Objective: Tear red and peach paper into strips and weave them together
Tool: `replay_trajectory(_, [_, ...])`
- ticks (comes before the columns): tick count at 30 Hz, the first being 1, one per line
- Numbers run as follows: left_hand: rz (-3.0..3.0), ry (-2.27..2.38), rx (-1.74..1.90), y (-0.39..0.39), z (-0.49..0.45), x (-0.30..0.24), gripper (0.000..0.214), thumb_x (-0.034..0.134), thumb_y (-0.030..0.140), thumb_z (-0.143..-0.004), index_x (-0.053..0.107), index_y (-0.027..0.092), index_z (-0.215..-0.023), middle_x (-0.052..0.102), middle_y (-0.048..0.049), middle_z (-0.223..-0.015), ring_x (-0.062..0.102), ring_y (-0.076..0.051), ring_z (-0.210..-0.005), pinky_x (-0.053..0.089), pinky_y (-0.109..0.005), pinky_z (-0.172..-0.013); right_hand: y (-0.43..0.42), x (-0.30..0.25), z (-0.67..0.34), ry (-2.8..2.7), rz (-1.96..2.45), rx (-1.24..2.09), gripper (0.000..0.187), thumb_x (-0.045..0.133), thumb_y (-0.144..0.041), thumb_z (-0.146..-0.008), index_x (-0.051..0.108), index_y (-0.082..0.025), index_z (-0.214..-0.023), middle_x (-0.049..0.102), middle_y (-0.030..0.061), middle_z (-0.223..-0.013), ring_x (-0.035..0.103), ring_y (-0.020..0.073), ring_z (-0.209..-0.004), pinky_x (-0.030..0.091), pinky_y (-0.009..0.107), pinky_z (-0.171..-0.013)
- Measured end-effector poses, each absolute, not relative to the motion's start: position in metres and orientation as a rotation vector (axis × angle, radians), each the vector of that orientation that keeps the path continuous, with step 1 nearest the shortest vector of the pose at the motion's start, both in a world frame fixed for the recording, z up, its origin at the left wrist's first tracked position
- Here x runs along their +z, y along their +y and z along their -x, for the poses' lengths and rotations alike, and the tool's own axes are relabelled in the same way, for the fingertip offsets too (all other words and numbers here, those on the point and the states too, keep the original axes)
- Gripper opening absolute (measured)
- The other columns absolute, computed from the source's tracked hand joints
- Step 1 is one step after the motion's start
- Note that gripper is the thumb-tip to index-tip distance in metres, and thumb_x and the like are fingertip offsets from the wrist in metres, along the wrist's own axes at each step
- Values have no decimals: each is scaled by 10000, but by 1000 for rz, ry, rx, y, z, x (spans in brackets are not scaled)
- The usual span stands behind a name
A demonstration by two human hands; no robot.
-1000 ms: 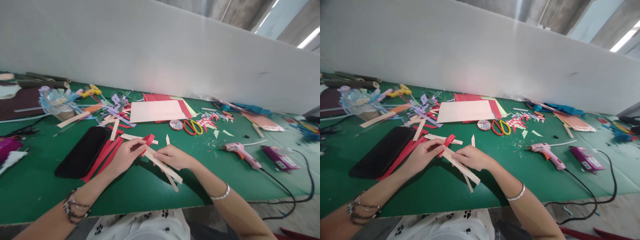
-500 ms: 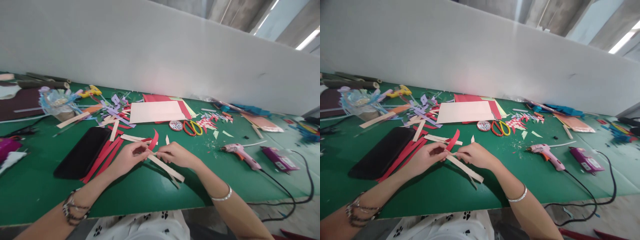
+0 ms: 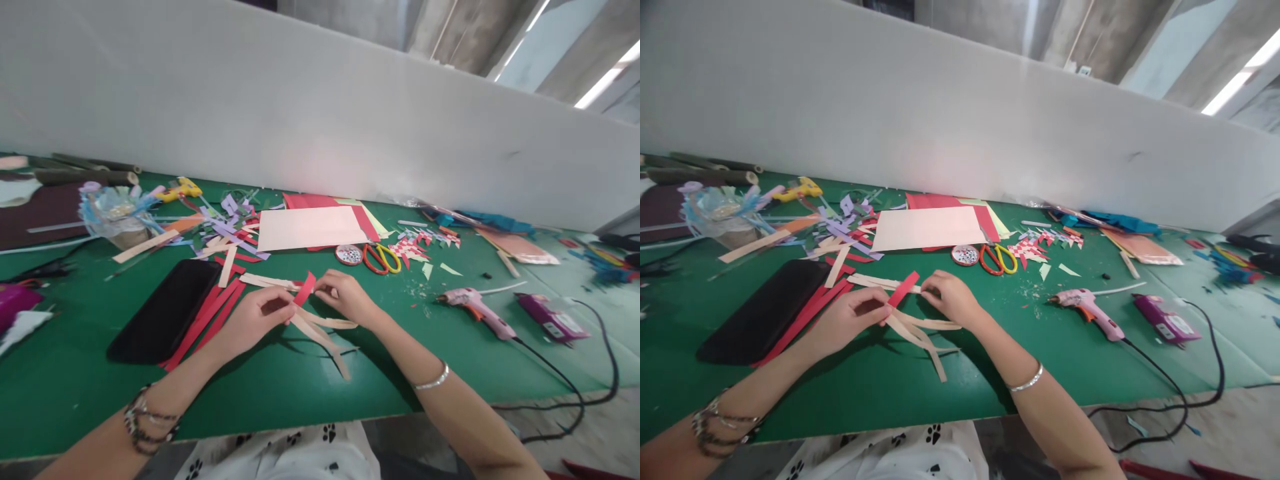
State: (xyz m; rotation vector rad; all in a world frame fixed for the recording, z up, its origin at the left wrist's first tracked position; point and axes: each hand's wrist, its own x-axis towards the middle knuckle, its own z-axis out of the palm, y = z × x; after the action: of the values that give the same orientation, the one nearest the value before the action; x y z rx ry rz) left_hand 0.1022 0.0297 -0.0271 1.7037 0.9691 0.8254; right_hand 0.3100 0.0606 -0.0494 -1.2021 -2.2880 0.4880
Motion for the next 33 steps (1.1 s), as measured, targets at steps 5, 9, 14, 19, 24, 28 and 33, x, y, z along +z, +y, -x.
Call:
replay_trajectory(5, [-1742,809,648,26,-102,-27,185,580,306,-761,564,153,-657,538,20,-641,513,-106,-586,405,-205,-574,65,-64,-288,-2419,1130,351,193,589,-227,-781,597,-163,-964,561,67,-952,505,173,-892,409,303,-804])
replay_trajectory(9, [-1789,806,591,25,-103,-28,204,562,333,-775,571,157,-672,553,12,-634,516,-114,-599,412,-211,-586,77,-65,-277,-2386,1250,477,164,562,-175,-786,588,-145,-945,522,49,-889,506,131,-773,417,270,-734])
replay_trajectory(14, [-1710,884,619,27,-103,-30,206,553,357,-771,549,164,-701,534,22,-635,513,-121,-595,401,-218,-571,89,-59,-277,-2273,1273,646,24,569,-125,-734,587,-134,-748,493,-11,-676,446,94,-621,370,222,-603])
replay_trajectory(19, [-1569,909,663,30,-102,-34,221,555,380,-764,546,163,-724,522,36,-621,502,-106,-571,401,-218,-569,92,-50,-290,-2019,1293,908,45,563,-161,-706,545,-137,-673,521,-36,-591,448,71,-531,349,192,-505])
replay_trajectory(24, [-1444,930,760,31,-101,-31,253,577,397,-744,507,161,-686,499,48,-607,468,-83,-540,388,-213,-566,86,-37,-308,-1507,1144,1431,96,596,-233,-686,563,-142,-694,587,-31,-602,534,64,-488,389,178,-469])
replay_trajectory(28, [-1426,911,810,30,-101,-28,251,571,394,-756,497,164,-687,496,53,-574,457,-81,-540,378,-211,-577,74,-29,-315,-1144,998,1634,210,704,-302,-620,625,-153,-745,661,11,-745,618,85,-694,459,176,-622])
replay_trajectory(33, [-1441,927,871,32,-99,-31,220,577,377,-763,516,166,-750,488,57,-582,450,-78,-548,373,-211,-581,68,-27,-316,-1233,1039,1521,227,704,-352,-637,641,-141,-691,626,0,-676,555,64,-587,396,172,-511])
